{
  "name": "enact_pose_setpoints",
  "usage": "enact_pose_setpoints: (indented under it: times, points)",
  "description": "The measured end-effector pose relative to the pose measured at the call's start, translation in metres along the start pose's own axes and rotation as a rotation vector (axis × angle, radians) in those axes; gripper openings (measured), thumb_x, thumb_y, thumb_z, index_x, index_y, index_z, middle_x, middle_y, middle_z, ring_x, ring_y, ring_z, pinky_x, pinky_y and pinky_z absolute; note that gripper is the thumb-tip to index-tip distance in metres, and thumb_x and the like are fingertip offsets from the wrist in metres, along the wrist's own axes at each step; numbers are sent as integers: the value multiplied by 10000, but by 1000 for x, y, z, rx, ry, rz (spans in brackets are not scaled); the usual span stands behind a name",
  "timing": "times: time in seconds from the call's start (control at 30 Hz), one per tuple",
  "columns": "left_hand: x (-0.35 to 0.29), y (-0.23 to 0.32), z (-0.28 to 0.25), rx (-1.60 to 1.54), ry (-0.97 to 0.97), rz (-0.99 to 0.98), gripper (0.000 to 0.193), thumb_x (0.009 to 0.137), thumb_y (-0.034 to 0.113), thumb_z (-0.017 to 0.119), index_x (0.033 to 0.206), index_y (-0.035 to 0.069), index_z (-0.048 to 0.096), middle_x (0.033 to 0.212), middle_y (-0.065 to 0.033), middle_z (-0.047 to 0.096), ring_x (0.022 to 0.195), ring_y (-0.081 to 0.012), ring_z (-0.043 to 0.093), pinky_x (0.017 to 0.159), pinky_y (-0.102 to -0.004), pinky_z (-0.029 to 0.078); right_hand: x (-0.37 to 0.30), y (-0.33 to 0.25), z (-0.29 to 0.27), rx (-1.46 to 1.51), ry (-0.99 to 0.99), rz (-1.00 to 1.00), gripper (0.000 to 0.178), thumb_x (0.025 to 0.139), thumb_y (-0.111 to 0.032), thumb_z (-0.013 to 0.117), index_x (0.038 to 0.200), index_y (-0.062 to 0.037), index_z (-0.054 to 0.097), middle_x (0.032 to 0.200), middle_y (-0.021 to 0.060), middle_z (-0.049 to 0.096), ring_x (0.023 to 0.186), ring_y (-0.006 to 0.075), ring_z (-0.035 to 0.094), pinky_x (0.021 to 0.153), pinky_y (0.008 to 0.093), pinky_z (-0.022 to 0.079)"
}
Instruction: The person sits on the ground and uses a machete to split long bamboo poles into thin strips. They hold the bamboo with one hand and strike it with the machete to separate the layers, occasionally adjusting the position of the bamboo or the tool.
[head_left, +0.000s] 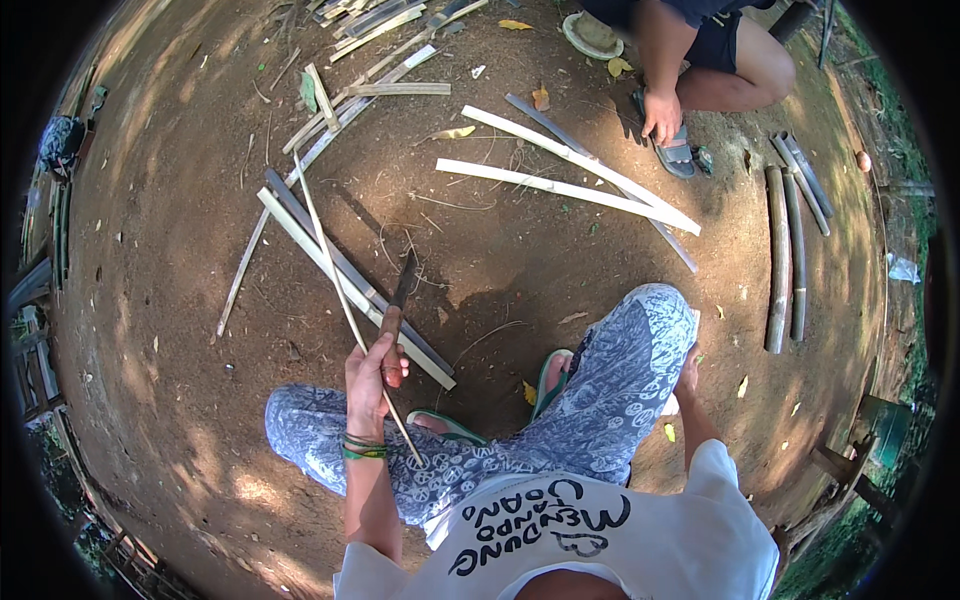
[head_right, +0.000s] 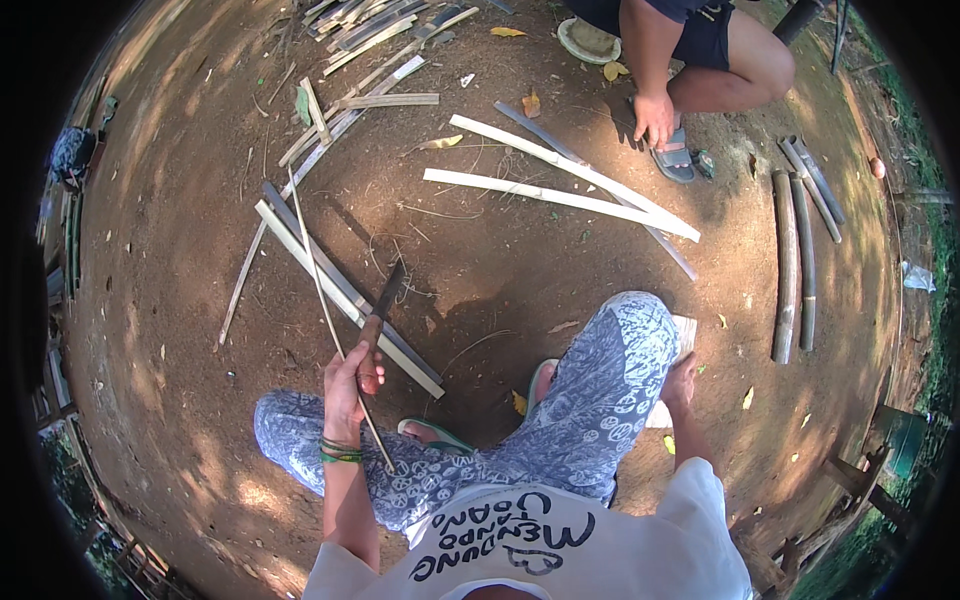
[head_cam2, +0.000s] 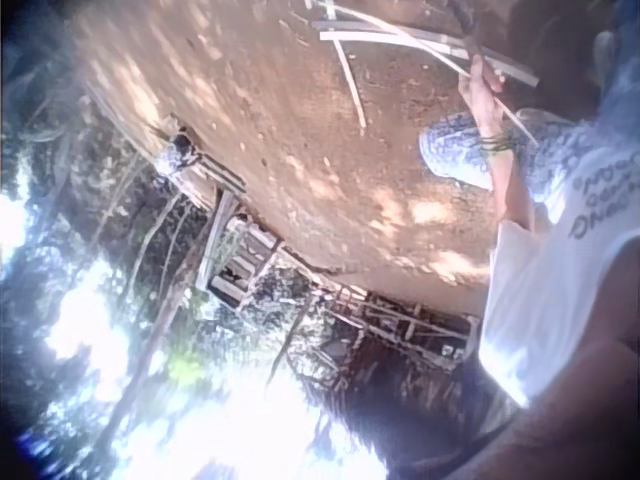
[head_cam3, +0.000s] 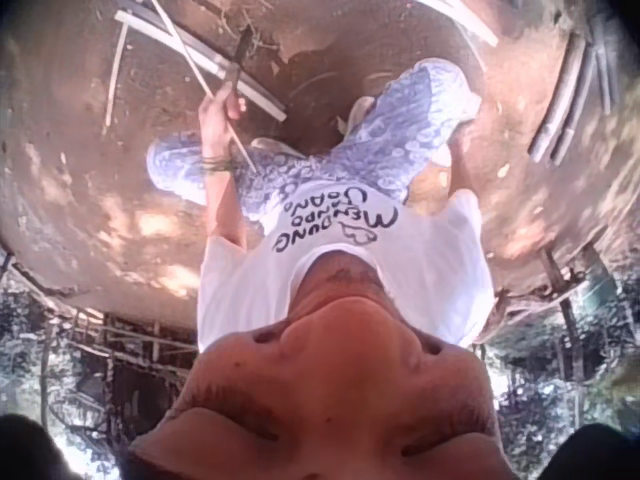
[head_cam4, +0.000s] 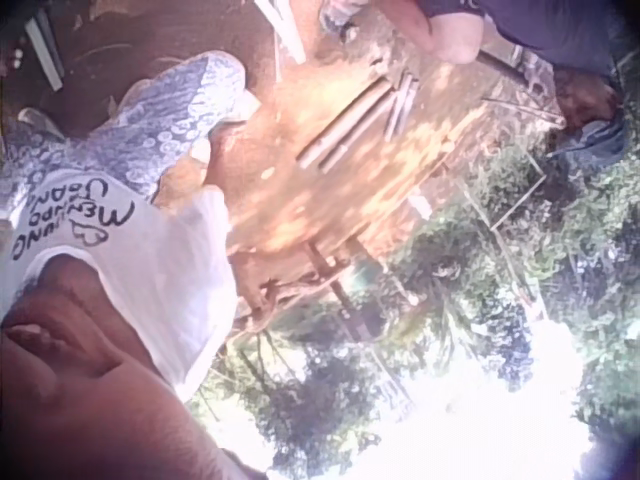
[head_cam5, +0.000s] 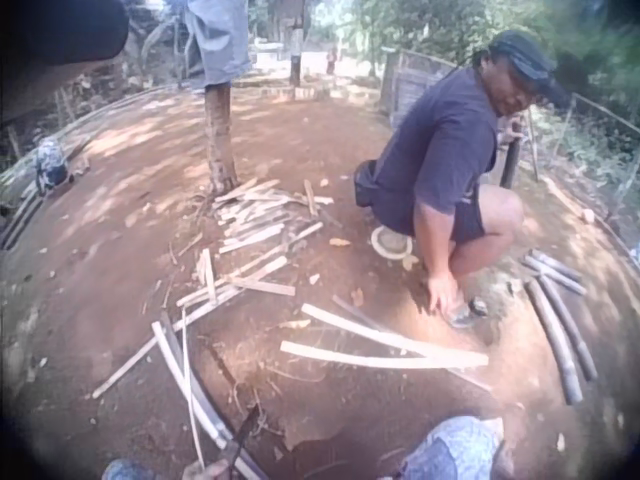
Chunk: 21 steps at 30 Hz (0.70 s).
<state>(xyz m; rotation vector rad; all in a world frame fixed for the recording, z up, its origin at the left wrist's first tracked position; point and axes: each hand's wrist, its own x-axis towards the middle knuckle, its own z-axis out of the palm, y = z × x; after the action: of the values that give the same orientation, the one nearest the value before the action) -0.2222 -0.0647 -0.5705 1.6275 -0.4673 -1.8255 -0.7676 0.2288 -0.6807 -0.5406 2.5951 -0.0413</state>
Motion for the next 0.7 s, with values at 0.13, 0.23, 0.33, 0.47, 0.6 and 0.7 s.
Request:
enact_pose_setpoints:
  times: [0.13, 0.23, 0.33, 0.47, 0.6, 0.7]
  points:
    - [5, 3, -1, -13, -33, -11, 286, 910, 218, 703, 944, -1, 522, 799, -115, 638, 594, -170, 639, 521, -273, 555, -132, 46, 54, 86, -40, 246, 983, 827, -450, 694, 1517, -32, 131, 1426, 315, 401, 1270, 448, 476, 1032, 507, 419]
    - [6, 13, -4, 11, -51, -5, 301, 915, 216, 699, 984, -24, 531, 803, -112, 638, 599, -162, 637, 518, -269, 553, -216, 62, 79, 112, -178, 350, 932, 840, -443, 679, 1498, -31, 164, 1400, 301, 420, 1254, 431, 486, 1020, 500, 426]
    - [10, 19, -11, 76, -99, -28, 320, 919, 225, 690, 1051, -27, 544, 836, -105, 656, 627, -146, 646, 544, -263, 562, -268, 78, 81, 107, -278, 405, 881, 853, -437, 665, 1480, -30, 197, 1375, 288, 439, 1238, 415, 497, 1008, 492, 432]
    - [15, 33, -9, 84, -105, -29, 321, 916, 216, 700, 1015, -35, 526, 830, -122, 650, 619, -154, 643, 533, -260, 558, -290, 92, 65, 86, -323, 430, 815, 870, -428, 645, 1455, -29, 241, 1340, 270, 465, 1216, 392, 511, 992, 481, 441]
    - [15, 37, -17, 70, -115, -37, 342, 905, 226, 713, 1027, -26, 518, 851, -128, 649, 635, -156, 648, 547, -265, 564, -258, 72, 44, 27, -357, 357, 751, 887, -419, 626, 1431, -28, 285, 1306, 252, 490, 1194, 370, 524, 976, 471, 450]
    - [14, 31, -20, 62, -91, -51, 377, 902, 254, 721, 1048, -30, 521, 863, -121, 650, 645, -152, 647, 555, -264, 561, -221, 43, 37, -11, -379, 290, 705, 900, -413, 611, 1412, -27, 318, 1280, 238, 509, 1177, 353, 535, 964, 463, 456]
